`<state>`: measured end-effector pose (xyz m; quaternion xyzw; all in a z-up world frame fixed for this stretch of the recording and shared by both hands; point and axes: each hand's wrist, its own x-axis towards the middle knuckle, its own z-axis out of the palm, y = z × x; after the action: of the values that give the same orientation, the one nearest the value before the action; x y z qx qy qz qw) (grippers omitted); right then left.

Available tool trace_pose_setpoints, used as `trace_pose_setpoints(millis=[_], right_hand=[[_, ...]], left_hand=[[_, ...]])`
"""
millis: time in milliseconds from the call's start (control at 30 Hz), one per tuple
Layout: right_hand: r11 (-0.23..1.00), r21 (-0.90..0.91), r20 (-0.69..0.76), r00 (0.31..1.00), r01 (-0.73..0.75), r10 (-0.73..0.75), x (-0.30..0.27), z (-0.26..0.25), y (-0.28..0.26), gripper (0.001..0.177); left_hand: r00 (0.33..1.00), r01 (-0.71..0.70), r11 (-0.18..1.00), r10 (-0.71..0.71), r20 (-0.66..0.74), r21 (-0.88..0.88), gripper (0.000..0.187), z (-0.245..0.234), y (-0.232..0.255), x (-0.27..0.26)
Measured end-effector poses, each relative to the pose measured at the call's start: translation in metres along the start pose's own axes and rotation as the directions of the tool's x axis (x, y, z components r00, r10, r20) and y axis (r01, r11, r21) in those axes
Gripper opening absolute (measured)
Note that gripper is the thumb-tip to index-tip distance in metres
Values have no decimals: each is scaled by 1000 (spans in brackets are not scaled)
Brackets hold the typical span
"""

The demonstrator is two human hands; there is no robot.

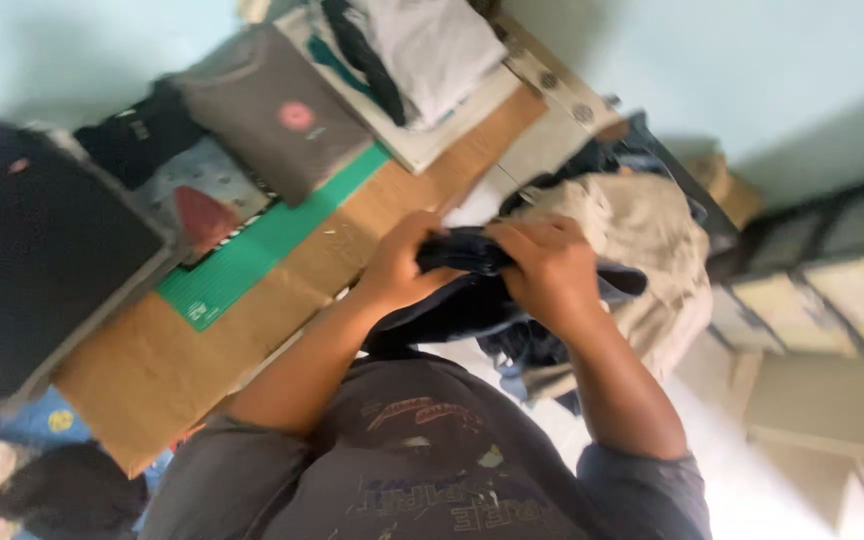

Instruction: The person folds pairs of pants one at a time by hand and stacks them on a table.

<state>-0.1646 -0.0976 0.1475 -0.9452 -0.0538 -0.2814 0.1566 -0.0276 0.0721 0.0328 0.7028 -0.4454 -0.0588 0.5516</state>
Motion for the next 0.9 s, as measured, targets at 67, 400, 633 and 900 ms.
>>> trace_pose_setpoints(millis=[67, 400, 633, 900], right_hand=[[999, -14, 22, 999, -37, 37, -5, 5, -3, 39], [977, -136, -37, 986, -164, 161, -31, 2, -11, 43], [967, -191, -53, 985, -171, 163, -39, -10, -19, 45], [958, -240, -90, 986, -159, 141, -48, -37, -10, 47]], left_hand=[[981, -146, 988, 139, -133, -46, 57, 10, -11, -9], [981, -132, 990, 123, 150, 54, 59, 19, -50, -55], [972, -84, 996, 76, 221, 26, 52, 33, -56, -52], [975, -221, 974, 222, -17, 46, 25, 40, -60, -61]])
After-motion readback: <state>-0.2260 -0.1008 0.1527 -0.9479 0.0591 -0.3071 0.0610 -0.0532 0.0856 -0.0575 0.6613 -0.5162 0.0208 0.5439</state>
